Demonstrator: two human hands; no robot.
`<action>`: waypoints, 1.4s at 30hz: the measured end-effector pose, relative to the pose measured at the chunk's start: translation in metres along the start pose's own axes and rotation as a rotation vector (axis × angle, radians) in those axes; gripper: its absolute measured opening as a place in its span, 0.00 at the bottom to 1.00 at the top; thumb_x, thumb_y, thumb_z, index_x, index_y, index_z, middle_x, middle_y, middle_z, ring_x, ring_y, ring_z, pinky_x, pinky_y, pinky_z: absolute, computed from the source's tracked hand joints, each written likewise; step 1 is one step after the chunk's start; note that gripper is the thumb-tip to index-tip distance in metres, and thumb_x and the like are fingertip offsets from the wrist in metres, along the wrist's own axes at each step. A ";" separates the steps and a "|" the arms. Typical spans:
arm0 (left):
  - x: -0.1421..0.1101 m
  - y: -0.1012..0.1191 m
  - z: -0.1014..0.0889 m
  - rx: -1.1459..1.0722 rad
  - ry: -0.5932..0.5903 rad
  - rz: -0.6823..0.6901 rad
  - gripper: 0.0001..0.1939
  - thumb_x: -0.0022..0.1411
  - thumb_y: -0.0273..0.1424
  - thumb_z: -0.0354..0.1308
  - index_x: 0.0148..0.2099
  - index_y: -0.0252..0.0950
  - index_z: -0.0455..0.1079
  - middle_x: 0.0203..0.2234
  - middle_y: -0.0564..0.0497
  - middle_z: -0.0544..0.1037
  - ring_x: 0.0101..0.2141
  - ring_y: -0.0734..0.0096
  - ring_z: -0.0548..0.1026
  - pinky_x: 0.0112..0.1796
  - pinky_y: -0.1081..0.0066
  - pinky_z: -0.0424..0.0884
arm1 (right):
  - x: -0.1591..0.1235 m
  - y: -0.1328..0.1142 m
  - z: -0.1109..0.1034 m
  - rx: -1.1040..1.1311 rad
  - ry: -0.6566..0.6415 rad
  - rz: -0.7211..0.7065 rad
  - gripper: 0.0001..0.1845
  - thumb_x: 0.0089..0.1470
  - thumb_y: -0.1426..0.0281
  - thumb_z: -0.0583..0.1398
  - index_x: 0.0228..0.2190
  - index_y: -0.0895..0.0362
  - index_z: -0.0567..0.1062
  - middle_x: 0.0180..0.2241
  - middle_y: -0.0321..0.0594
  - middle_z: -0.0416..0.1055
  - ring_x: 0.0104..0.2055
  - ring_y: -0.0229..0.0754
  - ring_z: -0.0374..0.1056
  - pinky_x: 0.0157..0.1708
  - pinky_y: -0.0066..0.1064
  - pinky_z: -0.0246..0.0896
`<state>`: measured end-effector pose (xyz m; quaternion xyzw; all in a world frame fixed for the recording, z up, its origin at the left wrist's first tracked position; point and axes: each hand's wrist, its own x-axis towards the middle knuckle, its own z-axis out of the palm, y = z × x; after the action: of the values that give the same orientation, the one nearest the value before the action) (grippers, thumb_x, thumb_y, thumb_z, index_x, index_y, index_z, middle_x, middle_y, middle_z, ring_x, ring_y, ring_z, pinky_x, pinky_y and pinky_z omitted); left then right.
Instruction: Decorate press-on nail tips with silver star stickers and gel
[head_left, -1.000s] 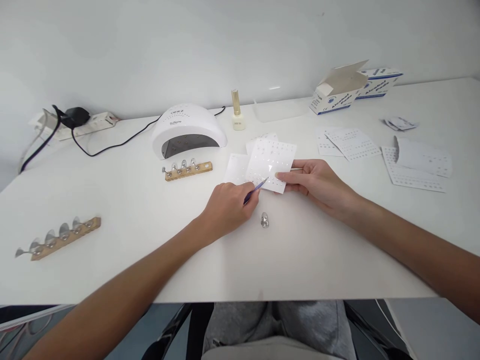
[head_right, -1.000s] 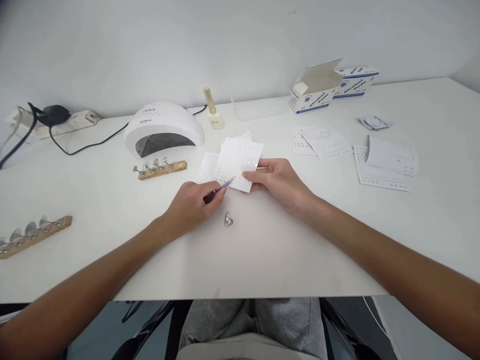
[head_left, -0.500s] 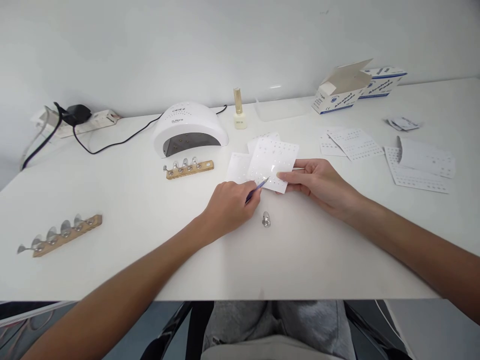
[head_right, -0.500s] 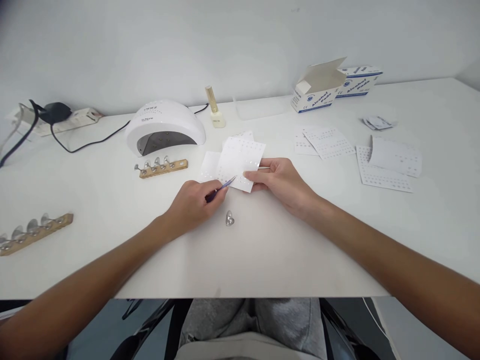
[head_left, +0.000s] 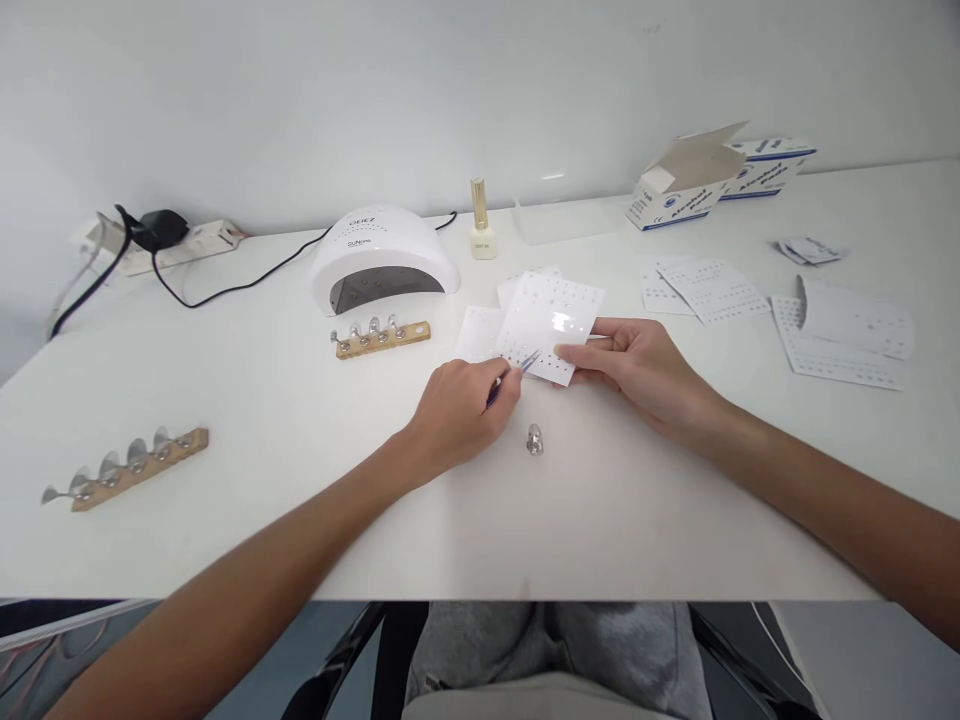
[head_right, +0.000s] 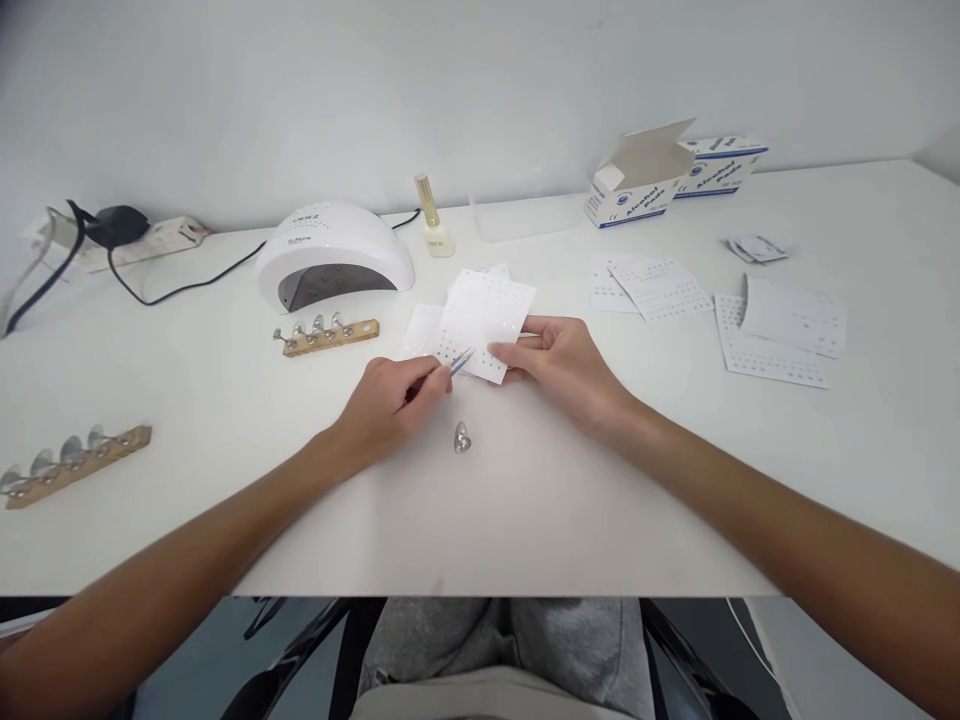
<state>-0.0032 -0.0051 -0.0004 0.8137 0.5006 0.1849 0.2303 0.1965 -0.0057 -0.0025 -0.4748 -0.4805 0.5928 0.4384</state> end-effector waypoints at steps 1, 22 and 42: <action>0.000 0.000 -0.001 -0.013 -0.005 0.001 0.18 0.66 0.35 0.42 0.26 0.35 0.63 0.13 0.58 0.52 0.17 0.79 0.50 0.23 0.71 0.50 | 0.000 0.000 0.000 -0.001 0.001 -0.003 0.12 0.53 0.70 0.64 0.41 0.56 0.80 0.38 0.42 0.79 0.37 0.42 0.75 0.43 0.35 0.73; -0.002 -0.001 -0.001 -0.070 0.135 0.081 0.14 0.65 0.33 0.46 0.28 0.35 0.63 0.12 0.60 0.53 0.16 0.81 0.49 0.21 0.74 0.50 | -0.002 -0.016 -0.002 -0.384 0.138 -0.030 0.07 0.49 0.67 0.64 0.33 0.53 0.79 0.26 0.38 0.78 0.31 0.46 0.74 0.33 0.38 0.67; 0.001 -0.009 0.000 0.149 0.460 0.326 0.10 0.65 0.29 0.50 0.33 0.34 0.70 0.18 0.56 0.64 0.22 0.79 0.57 0.24 0.74 0.54 | -0.015 -0.023 -0.001 -0.822 -0.418 -0.091 0.16 0.42 0.65 0.67 0.37 0.49 0.76 0.39 0.37 0.71 0.44 0.46 0.64 0.42 0.37 0.60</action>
<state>-0.0090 -0.0005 -0.0058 0.8348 0.4146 0.3619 0.0176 0.2010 -0.0168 0.0226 -0.4580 -0.7740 0.4164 0.1332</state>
